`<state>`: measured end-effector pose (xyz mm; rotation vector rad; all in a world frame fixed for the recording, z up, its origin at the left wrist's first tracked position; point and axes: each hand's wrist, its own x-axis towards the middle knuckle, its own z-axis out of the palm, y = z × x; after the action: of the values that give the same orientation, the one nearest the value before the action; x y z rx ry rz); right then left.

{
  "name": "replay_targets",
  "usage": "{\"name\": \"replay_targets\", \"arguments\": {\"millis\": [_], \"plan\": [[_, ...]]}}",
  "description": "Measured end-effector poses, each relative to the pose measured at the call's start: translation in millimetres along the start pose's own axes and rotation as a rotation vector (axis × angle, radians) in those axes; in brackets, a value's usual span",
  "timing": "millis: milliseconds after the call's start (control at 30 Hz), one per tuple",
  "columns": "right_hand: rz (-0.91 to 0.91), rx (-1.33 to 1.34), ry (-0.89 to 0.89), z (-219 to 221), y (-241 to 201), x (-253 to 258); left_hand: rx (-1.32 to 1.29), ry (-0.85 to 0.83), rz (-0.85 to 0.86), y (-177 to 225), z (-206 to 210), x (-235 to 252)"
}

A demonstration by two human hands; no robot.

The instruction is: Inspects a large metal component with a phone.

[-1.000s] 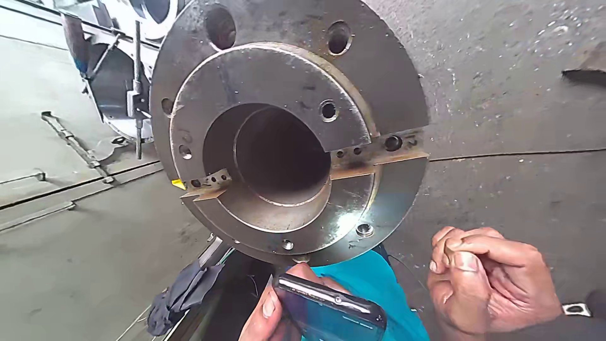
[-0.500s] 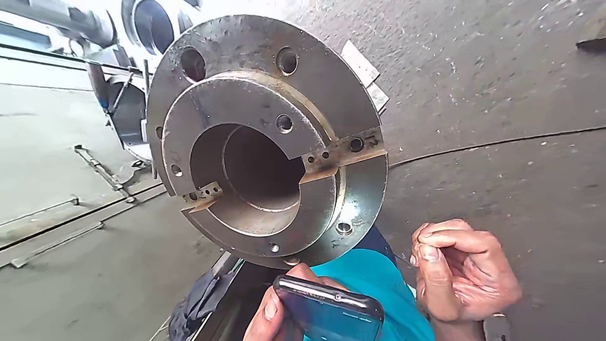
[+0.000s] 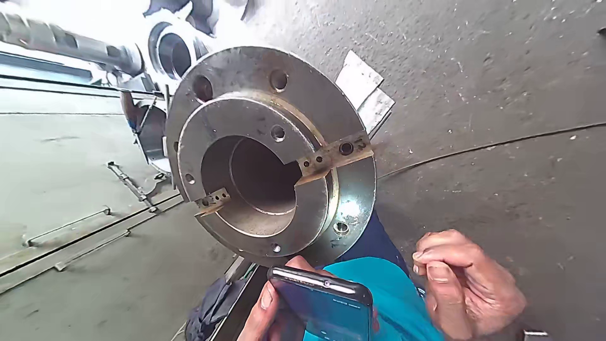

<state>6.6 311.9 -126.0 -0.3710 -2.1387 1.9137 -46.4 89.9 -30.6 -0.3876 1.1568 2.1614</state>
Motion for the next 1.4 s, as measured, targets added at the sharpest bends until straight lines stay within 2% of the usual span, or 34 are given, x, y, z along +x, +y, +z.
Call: {"name": "replay_targets", "arguments": {"millis": [200,300,367,467,633,767,967,1400], "plan": [[0.067,-0.034,0.018,9,7,0,-0.184,0.004,0.031,21,3,22],[0.074,-0.048,0.037,14,8,5,-0.277,-0.077,0.027,37,13,40],[0.066,-0.065,0.07,22,4,14,-0.296,-0.075,0.033,41,17,45],[0.034,-0.036,0.118,41,-5,34,-0.317,-0.014,0.057,41,16,46],[-0.124,0.068,0.256,80,-24,73,-0.35,0.043,0.094,52,14,50],[-0.152,-0.047,0.295,101,-29,92,-0.383,0.074,0.109,65,12,55],[-0.125,-0.339,0.277,104,-30,95,-0.403,0.079,0.13,78,9,77],[-0.076,-0.374,0.308,105,-26,92,-0.392,0.098,0.081,89,3,101]]}}
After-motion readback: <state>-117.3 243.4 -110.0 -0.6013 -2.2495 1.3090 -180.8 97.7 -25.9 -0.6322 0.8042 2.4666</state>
